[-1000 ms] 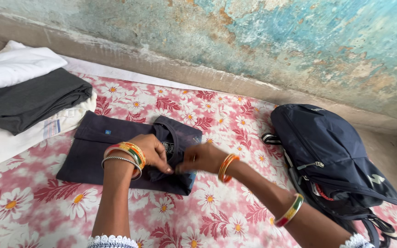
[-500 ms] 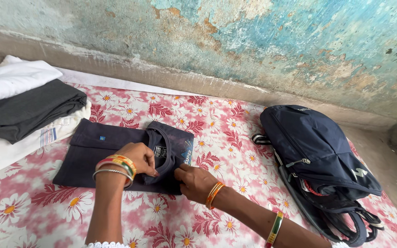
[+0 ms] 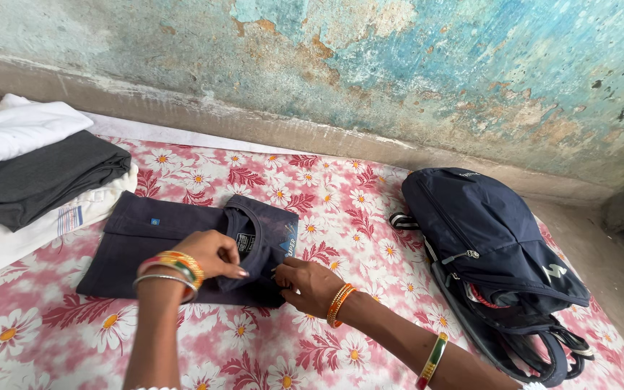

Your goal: The person folds a dark t-shirt, a white t-shirt, and a white polo shirt on a floral-patterned bedsheet. Each shirt is folded neatly and placed into a black backpack. The person handles the shirts one at a time, smoothing and aligning them before folding.

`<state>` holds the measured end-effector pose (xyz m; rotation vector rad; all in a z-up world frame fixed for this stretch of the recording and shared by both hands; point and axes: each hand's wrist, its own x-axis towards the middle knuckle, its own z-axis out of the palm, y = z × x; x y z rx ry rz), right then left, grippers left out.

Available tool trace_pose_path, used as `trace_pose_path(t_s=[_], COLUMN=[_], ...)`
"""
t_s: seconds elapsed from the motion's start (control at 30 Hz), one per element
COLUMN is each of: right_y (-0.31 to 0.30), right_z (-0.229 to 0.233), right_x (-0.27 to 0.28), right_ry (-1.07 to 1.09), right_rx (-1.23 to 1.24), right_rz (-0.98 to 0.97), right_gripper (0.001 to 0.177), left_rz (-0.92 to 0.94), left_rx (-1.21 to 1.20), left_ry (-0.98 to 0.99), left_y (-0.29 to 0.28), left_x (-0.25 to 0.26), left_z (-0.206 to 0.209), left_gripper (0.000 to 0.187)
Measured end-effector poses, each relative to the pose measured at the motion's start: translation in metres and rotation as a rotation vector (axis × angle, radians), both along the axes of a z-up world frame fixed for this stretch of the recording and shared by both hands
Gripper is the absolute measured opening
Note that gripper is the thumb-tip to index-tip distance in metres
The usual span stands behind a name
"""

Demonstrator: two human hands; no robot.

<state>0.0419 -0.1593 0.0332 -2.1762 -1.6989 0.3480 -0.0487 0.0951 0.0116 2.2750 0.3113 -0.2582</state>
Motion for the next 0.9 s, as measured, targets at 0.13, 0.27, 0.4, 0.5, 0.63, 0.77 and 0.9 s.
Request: trace_pose_path(t_s=[0.13, 0.27, 0.4, 0.5, 0.63, 0.77, 0.9], right_y=[-0.005, -0.012, -0.018, -0.019, -0.015, -0.011, -0.006], right_z=[0.005, 0.009, 0.009, 0.010, 0.014, 0.005, -0.018], right_x=[0.010, 0.015, 0.008, 0.004, 0.007, 0.008, 0.022], right_ry=[0.027, 0.076, -0.007, -0.090, -0.033, -0.044, 0.147], right_rx=[0.035, 0.030, 0.016, 0.048, -0.004, 0.043, 0.016], right_rz=[0.054, 0.076, 0.079, 0.228, 0.160, 0.054, 0.059], right_gripper=[0.019, 0.013, 0.014, 0.019, 0.010, 0.015, 0.020], left_rz=[0.040, 0.071, 0.170, 0.239, 0.202, 0.224, 0.127], left_rx=[-0.145, -0.281, -0.145, 0.140, 0.216, 0.177, 0.127], left_ry=[-0.083, -0.188, -0.117, 0.164, 0.275, 0.213, 0.289], left_y=[0.017, 0.021, 0.015, 0.008, 0.007, 0.013, 0.012], left_x=[-0.008, -0.009, -0.010, -0.013, -0.016, -0.014, -0.011], left_z=[-0.001, 0.000, 0.010, 0.018, 0.015, 0.004, -0.001], left_gripper=[0.029, 0.024, 0.029, 0.036, 0.036, 0.036, 0.037])
